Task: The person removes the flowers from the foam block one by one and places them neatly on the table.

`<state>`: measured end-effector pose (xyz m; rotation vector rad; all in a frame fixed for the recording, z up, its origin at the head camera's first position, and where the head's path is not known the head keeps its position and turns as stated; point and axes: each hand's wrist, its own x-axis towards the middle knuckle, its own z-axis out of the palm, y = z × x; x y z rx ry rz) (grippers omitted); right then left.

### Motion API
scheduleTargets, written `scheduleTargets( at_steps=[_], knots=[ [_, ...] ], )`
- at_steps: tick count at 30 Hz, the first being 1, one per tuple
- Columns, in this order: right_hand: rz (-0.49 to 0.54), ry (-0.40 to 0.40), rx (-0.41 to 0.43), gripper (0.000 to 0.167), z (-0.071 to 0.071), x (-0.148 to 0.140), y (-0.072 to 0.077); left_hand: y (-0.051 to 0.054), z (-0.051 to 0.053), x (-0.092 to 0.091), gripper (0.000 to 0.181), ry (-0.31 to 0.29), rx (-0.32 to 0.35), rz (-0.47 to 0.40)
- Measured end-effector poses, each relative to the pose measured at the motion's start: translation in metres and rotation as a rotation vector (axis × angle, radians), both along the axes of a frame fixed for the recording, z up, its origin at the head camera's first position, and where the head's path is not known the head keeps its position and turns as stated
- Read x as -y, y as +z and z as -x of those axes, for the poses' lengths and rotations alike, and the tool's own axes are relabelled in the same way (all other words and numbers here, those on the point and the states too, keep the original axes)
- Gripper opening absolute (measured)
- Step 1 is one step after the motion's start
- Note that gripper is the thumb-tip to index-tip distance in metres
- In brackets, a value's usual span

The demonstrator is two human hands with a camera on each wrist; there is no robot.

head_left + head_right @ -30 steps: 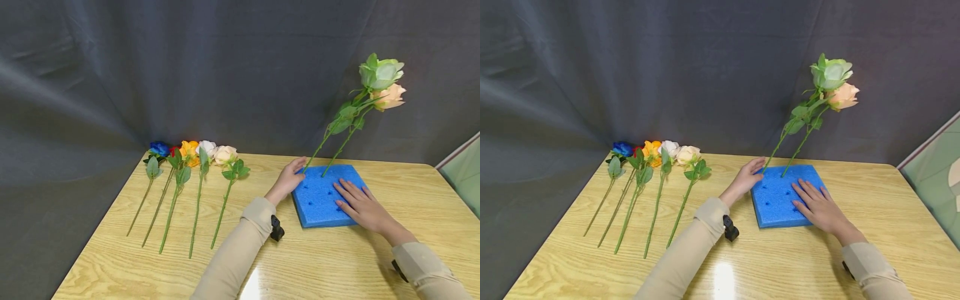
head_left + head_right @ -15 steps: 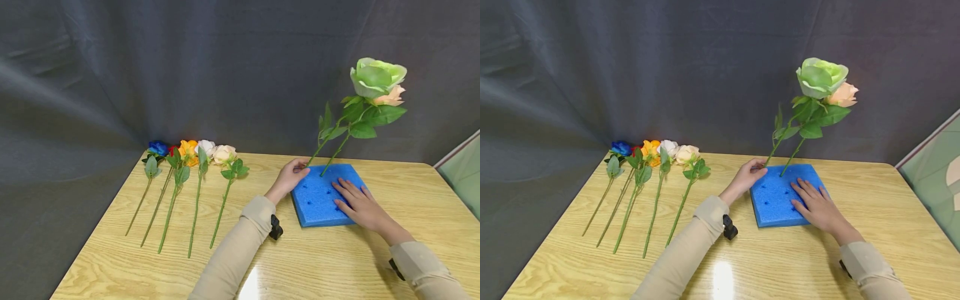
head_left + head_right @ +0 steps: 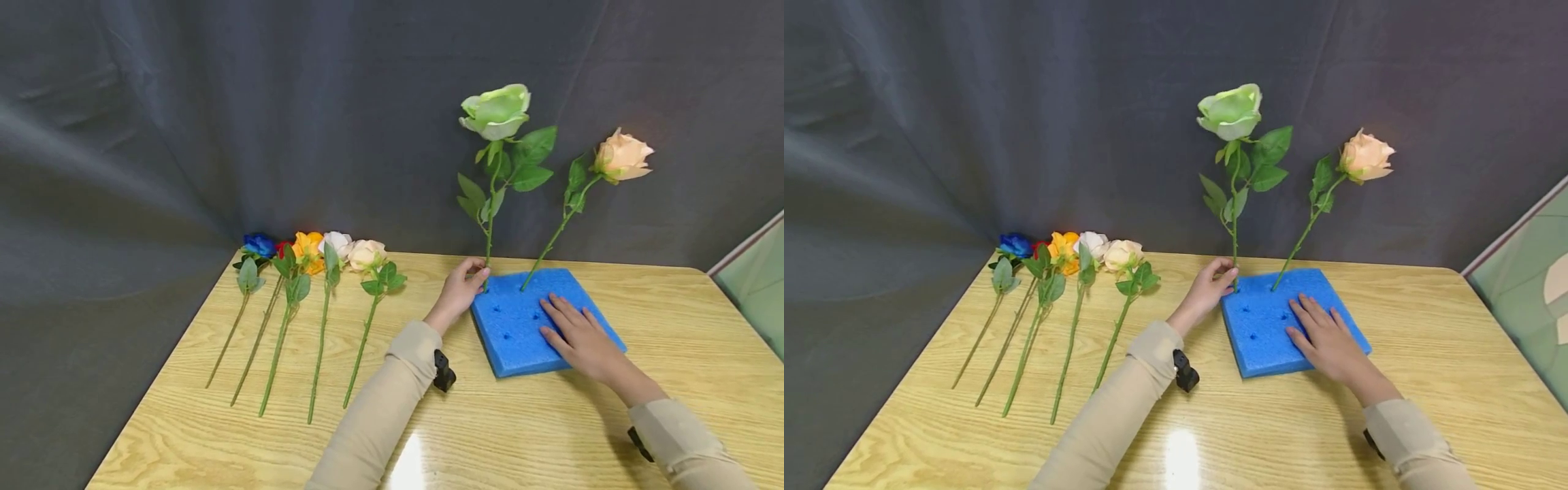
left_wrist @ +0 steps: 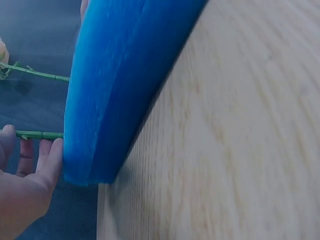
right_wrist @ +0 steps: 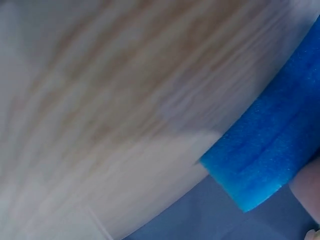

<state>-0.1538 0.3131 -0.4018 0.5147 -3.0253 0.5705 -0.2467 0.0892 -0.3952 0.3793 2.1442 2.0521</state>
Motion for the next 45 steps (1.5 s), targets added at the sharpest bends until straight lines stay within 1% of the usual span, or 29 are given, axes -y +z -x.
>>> scheduleTargets(
  at_steps=[2,5,12,19,22,25,31,36,43,45],
  knots=[
    [0.0,0.007,0.004,0.059,0.0,-0.002,0.0,0.0,0.0,0.002,0.029,-0.008,0.019,-0.02],
    [0.0,0.012,0.008,0.058,0.001,-0.006,0.0,-0.002,0.0,0.004,0.027,-0.026,0.033,-0.028],
    [-0.001,-0.017,0.026,0.06,0.003,-0.007,0.002,-0.002,-0.004,0.006,0.028,-0.074,0.044,0.008],
    [-0.033,-0.028,0.036,0.064,0.003,-0.008,0.001,-0.001,-0.01,0.007,0.027,-0.121,0.029,0.034],
    [-0.056,-0.026,0.054,0.064,0.003,-0.009,0.001,-0.002,-0.012,0.007,0.028,-0.13,0.028,0.026],
    [-0.069,-0.028,0.069,0.064,0.003,-0.01,0.001,-0.002,-0.012,0.008,0.028,-0.135,0.025,0.013],
    [-0.088,-0.027,0.064,0.063,0.004,-0.009,0.002,-0.002,-0.013,0.01,0.031,-0.136,0.021,-0.012],
    [-0.081,-0.023,0.055,0.063,0.003,-0.009,0.001,-0.002,-0.012,0.011,0.032,-0.142,-0.003,-0.017],
    [-0.079,-0.021,0.067,0.063,0.004,-0.009,0.001,-0.002,-0.01,0.01,0.033,-0.141,-0.033,-0.019],
    [-0.083,-0.019,0.069,0.063,0.004,-0.009,0.001,-0.001,-0.009,0.01,0.031,-0.131,-0.035,-0.039]
  ],
)
